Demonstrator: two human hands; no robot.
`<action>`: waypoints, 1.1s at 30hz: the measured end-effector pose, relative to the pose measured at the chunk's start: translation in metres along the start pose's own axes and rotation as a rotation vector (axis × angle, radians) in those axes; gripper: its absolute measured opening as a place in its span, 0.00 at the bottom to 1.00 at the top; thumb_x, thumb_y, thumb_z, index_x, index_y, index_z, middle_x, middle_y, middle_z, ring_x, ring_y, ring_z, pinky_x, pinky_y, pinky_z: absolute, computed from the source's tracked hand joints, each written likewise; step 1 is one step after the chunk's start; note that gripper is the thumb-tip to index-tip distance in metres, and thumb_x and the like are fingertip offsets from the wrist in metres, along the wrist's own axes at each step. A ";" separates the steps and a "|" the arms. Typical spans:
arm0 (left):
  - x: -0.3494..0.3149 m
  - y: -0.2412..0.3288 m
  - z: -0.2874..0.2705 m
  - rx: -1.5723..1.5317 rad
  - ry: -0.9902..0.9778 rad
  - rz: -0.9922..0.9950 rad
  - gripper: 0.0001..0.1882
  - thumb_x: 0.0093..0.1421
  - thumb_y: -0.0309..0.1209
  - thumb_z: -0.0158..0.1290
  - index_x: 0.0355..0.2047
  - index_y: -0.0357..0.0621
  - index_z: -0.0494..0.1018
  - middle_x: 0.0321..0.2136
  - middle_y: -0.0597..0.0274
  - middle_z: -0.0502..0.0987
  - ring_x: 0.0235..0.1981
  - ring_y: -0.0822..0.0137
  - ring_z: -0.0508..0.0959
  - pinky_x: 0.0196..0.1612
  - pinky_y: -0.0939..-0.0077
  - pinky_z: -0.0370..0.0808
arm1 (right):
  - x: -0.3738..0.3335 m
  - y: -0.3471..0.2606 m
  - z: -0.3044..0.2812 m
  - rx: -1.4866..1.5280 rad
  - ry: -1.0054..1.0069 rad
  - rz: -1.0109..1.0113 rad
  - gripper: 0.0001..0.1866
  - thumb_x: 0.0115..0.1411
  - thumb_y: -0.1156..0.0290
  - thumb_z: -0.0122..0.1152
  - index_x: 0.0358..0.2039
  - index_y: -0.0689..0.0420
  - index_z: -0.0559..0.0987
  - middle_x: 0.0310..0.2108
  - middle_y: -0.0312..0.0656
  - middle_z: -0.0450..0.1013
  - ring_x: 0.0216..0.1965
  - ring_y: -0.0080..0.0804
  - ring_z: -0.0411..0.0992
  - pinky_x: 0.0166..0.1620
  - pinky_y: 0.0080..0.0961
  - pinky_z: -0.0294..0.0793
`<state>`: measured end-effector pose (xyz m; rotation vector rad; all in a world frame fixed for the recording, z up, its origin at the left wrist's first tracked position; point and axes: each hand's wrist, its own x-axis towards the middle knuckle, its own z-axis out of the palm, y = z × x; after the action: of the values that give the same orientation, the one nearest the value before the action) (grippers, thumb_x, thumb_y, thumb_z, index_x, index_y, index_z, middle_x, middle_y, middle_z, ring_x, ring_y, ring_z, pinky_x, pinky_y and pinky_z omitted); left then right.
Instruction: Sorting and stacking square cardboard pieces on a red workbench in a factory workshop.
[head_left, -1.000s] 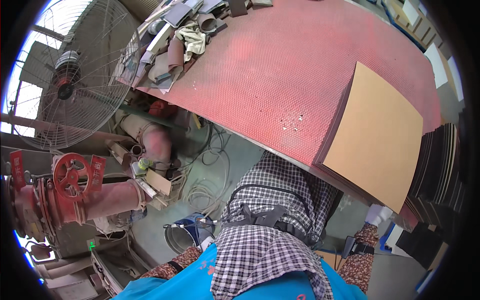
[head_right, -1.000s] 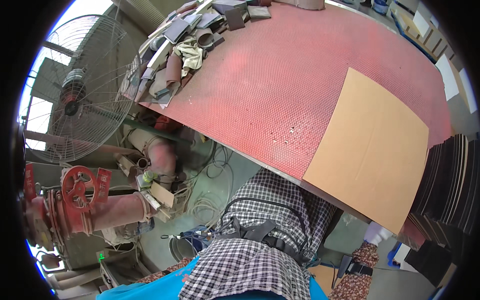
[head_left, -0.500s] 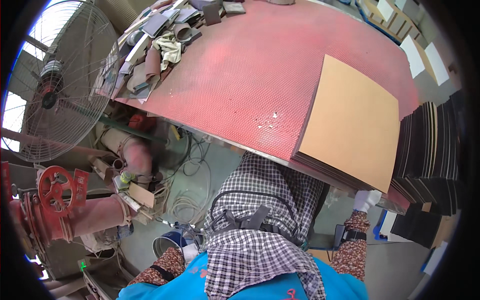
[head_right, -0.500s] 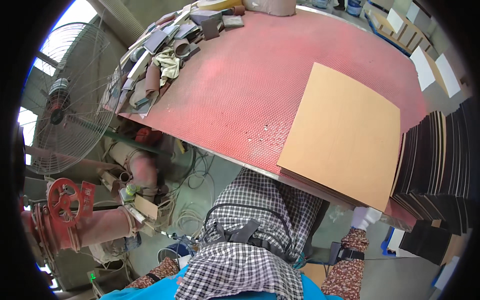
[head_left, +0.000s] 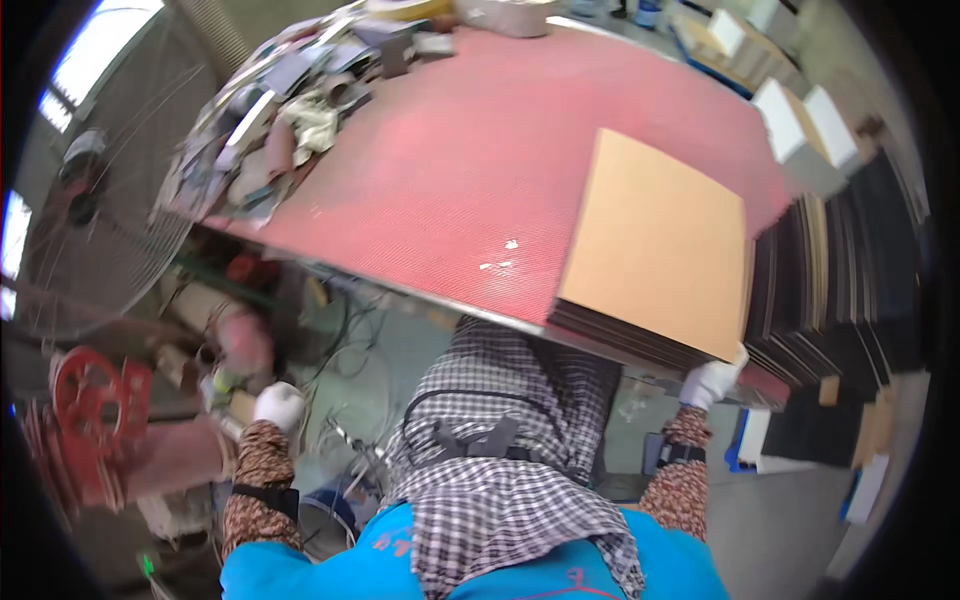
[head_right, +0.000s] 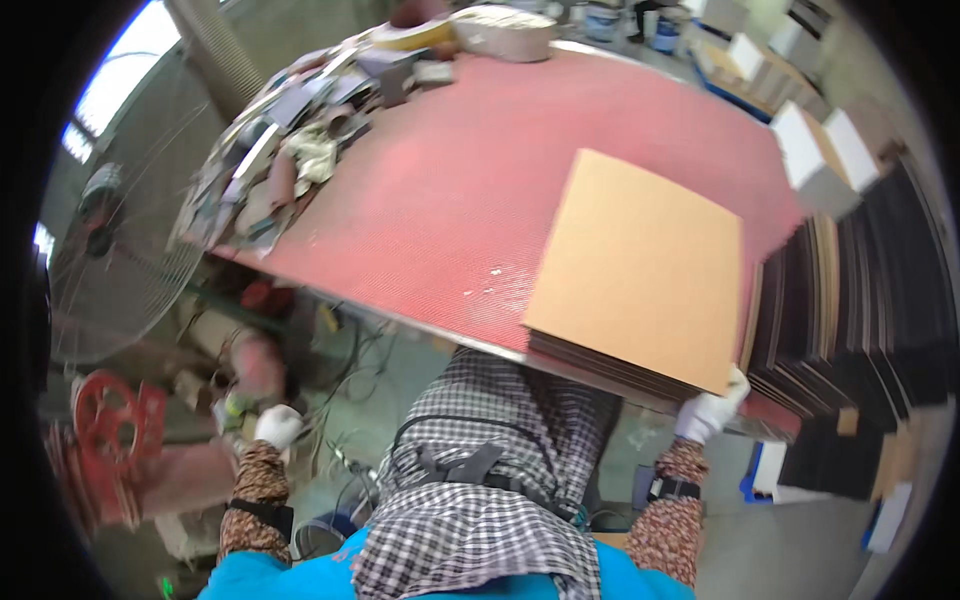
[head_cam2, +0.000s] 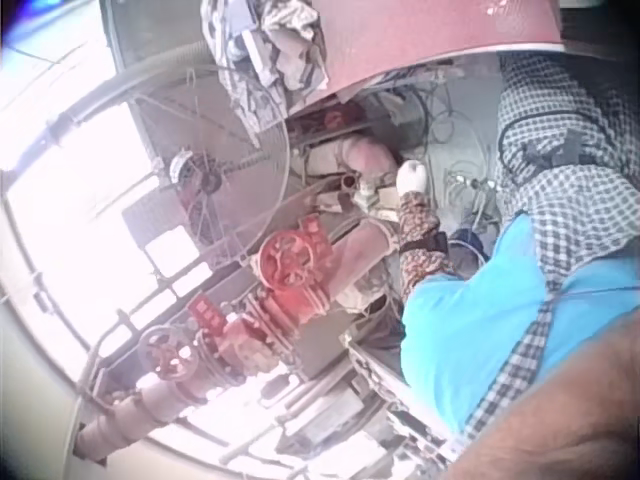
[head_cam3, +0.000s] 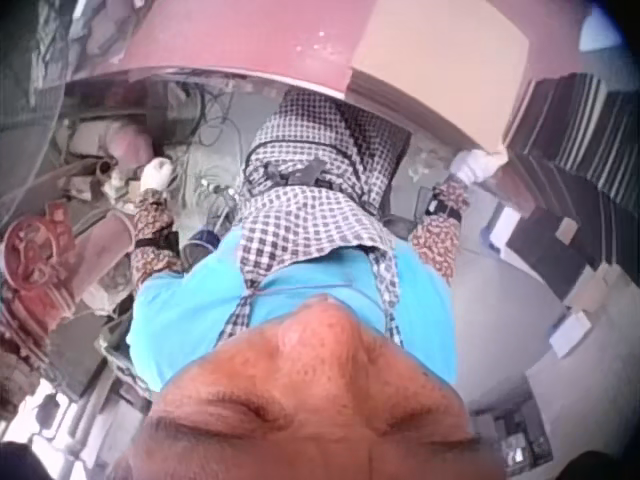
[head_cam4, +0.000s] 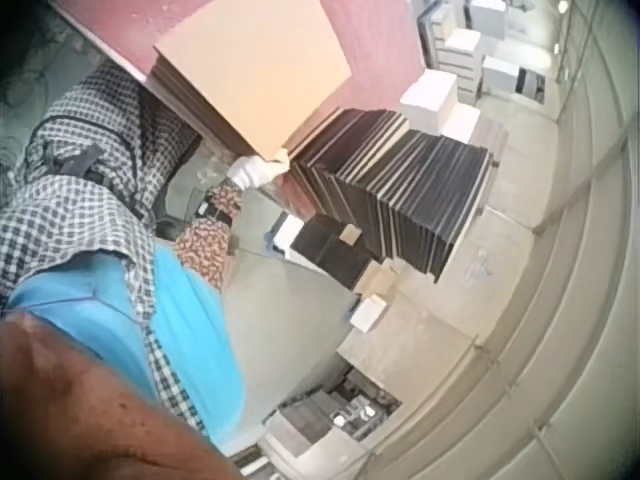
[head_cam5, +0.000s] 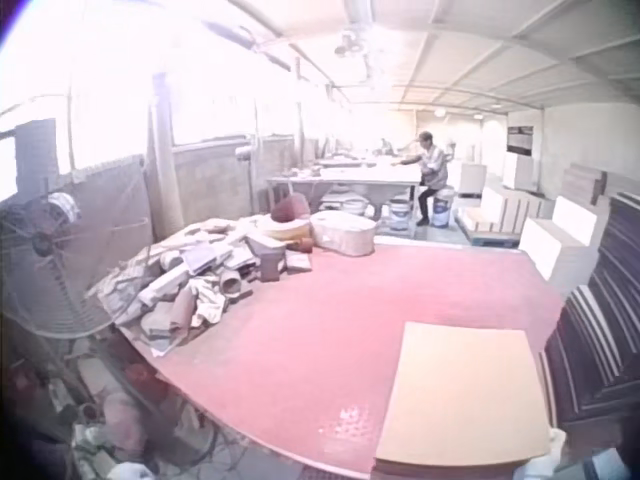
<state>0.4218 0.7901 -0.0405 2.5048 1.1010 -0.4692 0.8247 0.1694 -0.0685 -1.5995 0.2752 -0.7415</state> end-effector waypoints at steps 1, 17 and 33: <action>0.002 0.022 -0.029 -0.195 0.217 -0.014 0.14 0.59 0.35 0.55 0.39 0.38 0.81 0.36 0.47 0.83 0.40 0.55 0.83 0.49 0.66 0.77 | -0.006 -0.011 0.009 -0.020 -0.002 0.018 0.05 0.66 0.76 0.54 0.38 0.52 0.69 0.36 0.29 0.66 0.40 0.21 0.65 0.49 0.24 0.68; 0.033 0.438 -0.013 -1.352 -0.614 0.664 0.39 0.74 0.56 0.35 0.72 0.37 0.51 0.73 0.46 0.50 0.75 0.54 0.49 0.74 0.56 0.51 | 0.001 -0.017 0.005 -0.254 -0.069 0.097 0.13 0.69 0.64 0.59 0.46 0.60 0.78 0.33 0.39 0.78 0.32 0.23 0.74 0.37 0.26 0.75; 0.068 0.451 0.110 -1.891 -0.355 0.404 0.24 0.73 0.42 0.43 0.61 0.40 0.67 0.52 0.55 0.77 0.50 0.60 0.79 0.51 0.64 0.79 | -0.015 -0.041 0.017 -0.337 0.052 0.036 0.19 0.71 0.54 0.51 0.44 0.58 0.76 0.33 0.57 0.78 0.36 0.58 0.78 0.39 0.46 0.75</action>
<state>0.7877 0.4993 -0.0796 0.8043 0.3528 0.2441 0.8142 0.1992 -0.0337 -1.8878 0.4862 -0.7371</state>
